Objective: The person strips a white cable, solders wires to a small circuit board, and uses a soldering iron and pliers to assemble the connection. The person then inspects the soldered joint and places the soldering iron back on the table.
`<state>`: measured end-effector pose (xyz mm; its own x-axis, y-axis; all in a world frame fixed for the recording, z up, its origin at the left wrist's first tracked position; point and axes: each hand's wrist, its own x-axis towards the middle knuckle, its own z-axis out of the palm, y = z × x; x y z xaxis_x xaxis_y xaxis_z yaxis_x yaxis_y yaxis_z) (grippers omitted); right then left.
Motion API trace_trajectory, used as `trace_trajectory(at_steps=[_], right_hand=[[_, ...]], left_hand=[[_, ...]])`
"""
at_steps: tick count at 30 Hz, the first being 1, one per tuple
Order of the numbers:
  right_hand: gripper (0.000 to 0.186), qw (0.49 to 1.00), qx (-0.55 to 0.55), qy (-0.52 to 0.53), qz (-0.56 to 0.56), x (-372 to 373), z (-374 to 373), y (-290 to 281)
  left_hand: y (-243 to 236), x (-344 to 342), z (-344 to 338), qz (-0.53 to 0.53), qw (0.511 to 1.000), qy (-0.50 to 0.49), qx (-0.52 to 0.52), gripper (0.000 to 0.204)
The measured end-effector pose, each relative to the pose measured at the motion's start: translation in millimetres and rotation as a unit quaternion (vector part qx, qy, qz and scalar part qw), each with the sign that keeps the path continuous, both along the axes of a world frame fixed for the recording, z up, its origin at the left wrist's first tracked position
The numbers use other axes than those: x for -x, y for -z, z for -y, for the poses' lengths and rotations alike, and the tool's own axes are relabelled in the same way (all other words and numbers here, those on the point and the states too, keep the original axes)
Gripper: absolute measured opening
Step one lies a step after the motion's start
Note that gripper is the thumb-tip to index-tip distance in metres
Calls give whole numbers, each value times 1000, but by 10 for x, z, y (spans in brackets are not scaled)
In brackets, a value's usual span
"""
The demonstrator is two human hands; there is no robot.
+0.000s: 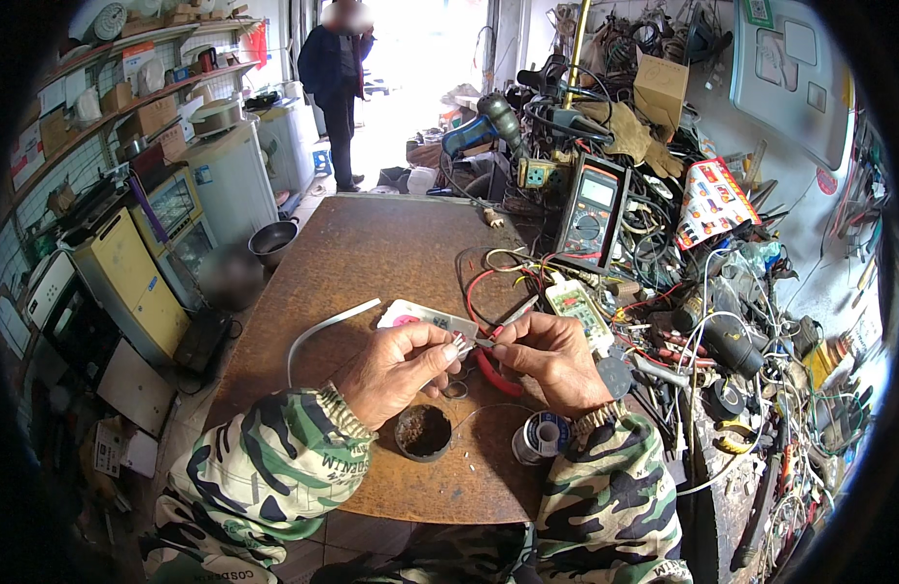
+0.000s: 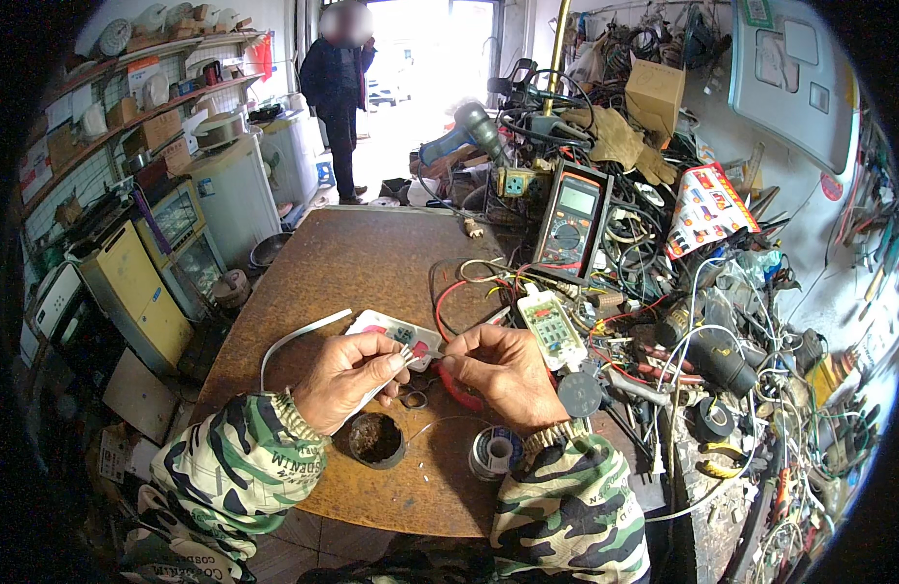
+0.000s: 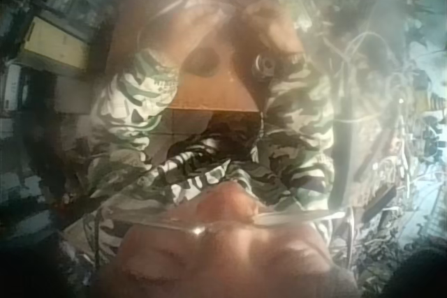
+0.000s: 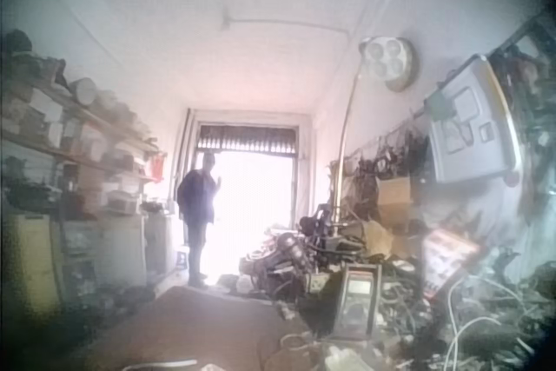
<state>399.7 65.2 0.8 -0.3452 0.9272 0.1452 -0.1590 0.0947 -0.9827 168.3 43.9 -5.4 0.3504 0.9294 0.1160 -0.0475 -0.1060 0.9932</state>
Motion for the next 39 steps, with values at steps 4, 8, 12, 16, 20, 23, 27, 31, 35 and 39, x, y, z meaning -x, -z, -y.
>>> trace_trajectory(at_steps=[4,8,12,16,20,23,27,31,35,39], right_hand=[[4,1000,-22,11,18,4,-17,36],[6,999,-13,2,31,-16,-2,5],[6,1000,-3,-9,29,-17,6,-19],[6,1000,-15,1,15,-9,0,6],[6,1000,-27,2,5,-4,-24,50],[5,1000,-28,8,11,-5,-17,29],[4,999,-33,16,10,-11,-20,46],[4,999,-22,10,27,5,3,5],[4,999,-17,3,32,4,8,2],[5,999,1,-3,35,-6,24,-30]], left_hand=[[-31,-9,26,-11,1000,-3,16,25],[-22,-7,17,-10,1000,2,9,25],[7,0,1,-3,1000,0,-1,25],[14,-5,-17,0,1000,0,-10,25],[10,6,3,6,1000,-5,-9,25],[16,15,-5,1,1000,-10,-12,25],[17,7,-18,2,1000,-6,-8,24],[10,-1,0,-4,1000,-3,-9,23],[-13,-10,14,-18,1000,-5,-5,22],[12,-12,5,-15,1000,-4,-10,22]])
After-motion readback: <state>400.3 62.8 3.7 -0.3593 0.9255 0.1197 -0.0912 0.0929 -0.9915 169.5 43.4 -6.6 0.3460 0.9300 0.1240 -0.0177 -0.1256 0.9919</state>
